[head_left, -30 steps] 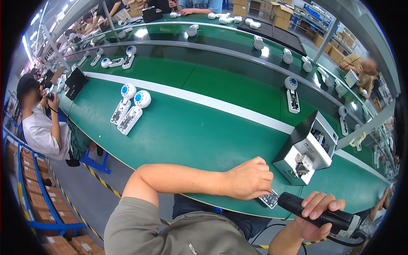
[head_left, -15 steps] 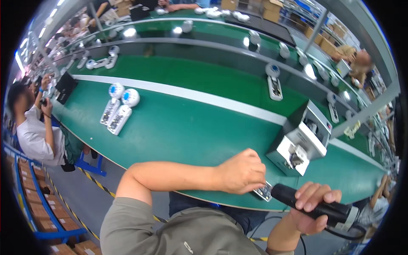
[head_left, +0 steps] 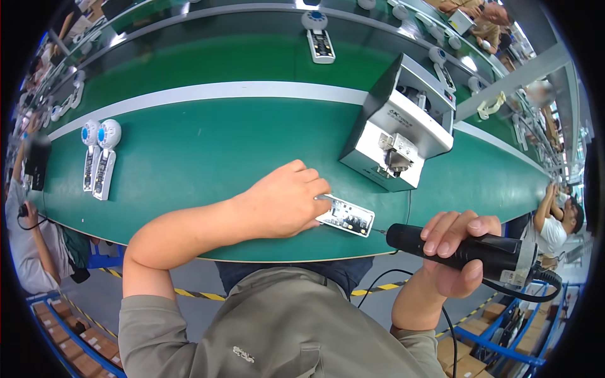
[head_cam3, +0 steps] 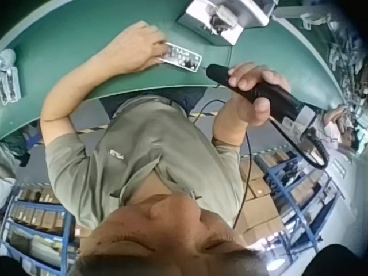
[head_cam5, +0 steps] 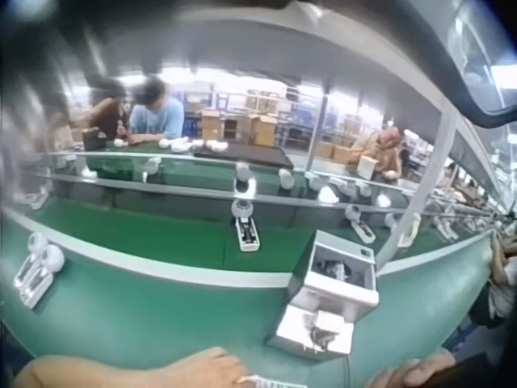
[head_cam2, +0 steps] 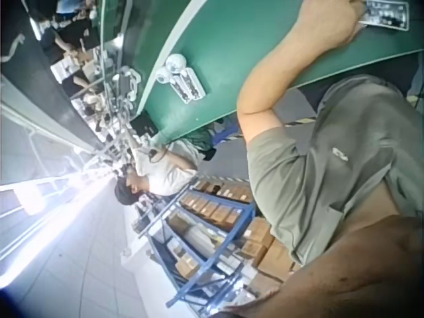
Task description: Assembling electronic circuit boards and casings on a production assembly line.
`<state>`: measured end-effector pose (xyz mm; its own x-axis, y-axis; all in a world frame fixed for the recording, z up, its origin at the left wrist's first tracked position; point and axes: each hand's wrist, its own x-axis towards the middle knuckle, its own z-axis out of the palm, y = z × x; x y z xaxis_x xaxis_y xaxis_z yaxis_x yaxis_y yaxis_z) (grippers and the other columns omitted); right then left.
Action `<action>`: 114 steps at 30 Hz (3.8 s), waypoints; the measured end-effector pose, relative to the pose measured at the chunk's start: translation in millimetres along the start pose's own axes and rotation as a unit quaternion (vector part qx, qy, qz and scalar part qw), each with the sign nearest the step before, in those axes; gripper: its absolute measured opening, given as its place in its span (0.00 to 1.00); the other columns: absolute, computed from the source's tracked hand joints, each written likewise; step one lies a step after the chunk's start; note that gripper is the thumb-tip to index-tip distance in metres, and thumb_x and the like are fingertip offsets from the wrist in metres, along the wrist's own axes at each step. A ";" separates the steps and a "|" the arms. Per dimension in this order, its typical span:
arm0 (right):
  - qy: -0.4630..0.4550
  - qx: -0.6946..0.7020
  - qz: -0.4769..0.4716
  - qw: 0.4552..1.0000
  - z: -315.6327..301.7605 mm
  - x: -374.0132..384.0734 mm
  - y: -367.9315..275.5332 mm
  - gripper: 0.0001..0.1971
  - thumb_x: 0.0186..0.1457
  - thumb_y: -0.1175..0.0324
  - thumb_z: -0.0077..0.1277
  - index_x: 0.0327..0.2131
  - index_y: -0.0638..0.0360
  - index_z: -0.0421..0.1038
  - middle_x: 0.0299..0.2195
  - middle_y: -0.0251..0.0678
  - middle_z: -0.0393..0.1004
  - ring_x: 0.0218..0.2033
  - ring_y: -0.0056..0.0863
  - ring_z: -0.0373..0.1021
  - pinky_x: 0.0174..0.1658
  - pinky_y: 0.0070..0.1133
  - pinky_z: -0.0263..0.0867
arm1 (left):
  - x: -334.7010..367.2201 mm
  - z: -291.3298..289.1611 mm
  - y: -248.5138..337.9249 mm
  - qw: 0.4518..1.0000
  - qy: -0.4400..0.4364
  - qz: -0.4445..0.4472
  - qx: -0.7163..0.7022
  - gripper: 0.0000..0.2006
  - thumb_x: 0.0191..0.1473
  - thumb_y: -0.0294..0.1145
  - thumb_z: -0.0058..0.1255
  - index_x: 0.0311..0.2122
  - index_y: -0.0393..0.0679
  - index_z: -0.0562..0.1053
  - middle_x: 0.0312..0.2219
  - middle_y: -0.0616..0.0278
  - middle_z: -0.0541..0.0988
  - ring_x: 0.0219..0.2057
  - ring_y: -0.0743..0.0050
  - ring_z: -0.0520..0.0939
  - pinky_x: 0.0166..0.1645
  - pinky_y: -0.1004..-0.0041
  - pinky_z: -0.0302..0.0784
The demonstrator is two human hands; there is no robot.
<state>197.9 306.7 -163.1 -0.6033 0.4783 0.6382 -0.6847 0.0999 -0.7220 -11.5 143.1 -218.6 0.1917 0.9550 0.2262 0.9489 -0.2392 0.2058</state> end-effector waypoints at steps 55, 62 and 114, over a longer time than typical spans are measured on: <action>-0.056 0.070 0.072 0.993 20.1 39.9 17.7 0.19 0.46 0.63 0.57 0.39 0.61 0.64 0.20 0.34 0.70 0.19 0.25 0.68 0.27 0.20 0.67 | 10.2 8.2 10.9 0.999 0.050 -0.018 -0.002 0.09 0.45 0.38 0.54 0.28 0.44 0.75 0.29 0.62 0.69 0.31 0.67 0.69 0.39 0.71 0.63; -0.059 0.095 0.098 0.989 30.8 24.6 30.2 0.21 0.44 0.62 0.58 0.40 0.61 0.64 0.20 0.35 0.71 0.20 0.26 0.69 0.27 0.21 0.67 | 9.4 3.1 11.5 0.999 0.023 -0.023 -0.012 0.09 0.45 0.37 0.55 0.29 0.44 0.75 0.31 0.62 0.69 0.32 0.67 0.69 0.40 0.71 0.63; 0.150 -0.007 0.038 0.988 -37.3 -13.1 29.0 0.20 0.44 0.66 0.61 0.38 0.62 0.65 0.17 0.34 0.69 0.16 0.23 0.67 0.22 0.16 0.65 | 47.2 -82.0 -130.5 0.953 0.138 -0.237 0.126 0.22 0.37 0.29 0.61 0.43 0.47 0.74 0.38 0.65 0.78 0.44 0.65 0.73 0.54 0.68 0.62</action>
<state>201.2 335.8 -202.4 -0.5031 0.7215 0.4757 -0.6350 0.0647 -0.7698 -146.8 205.0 -156.7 -0.3133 0.8550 0.4133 0.9495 0.2901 0.1195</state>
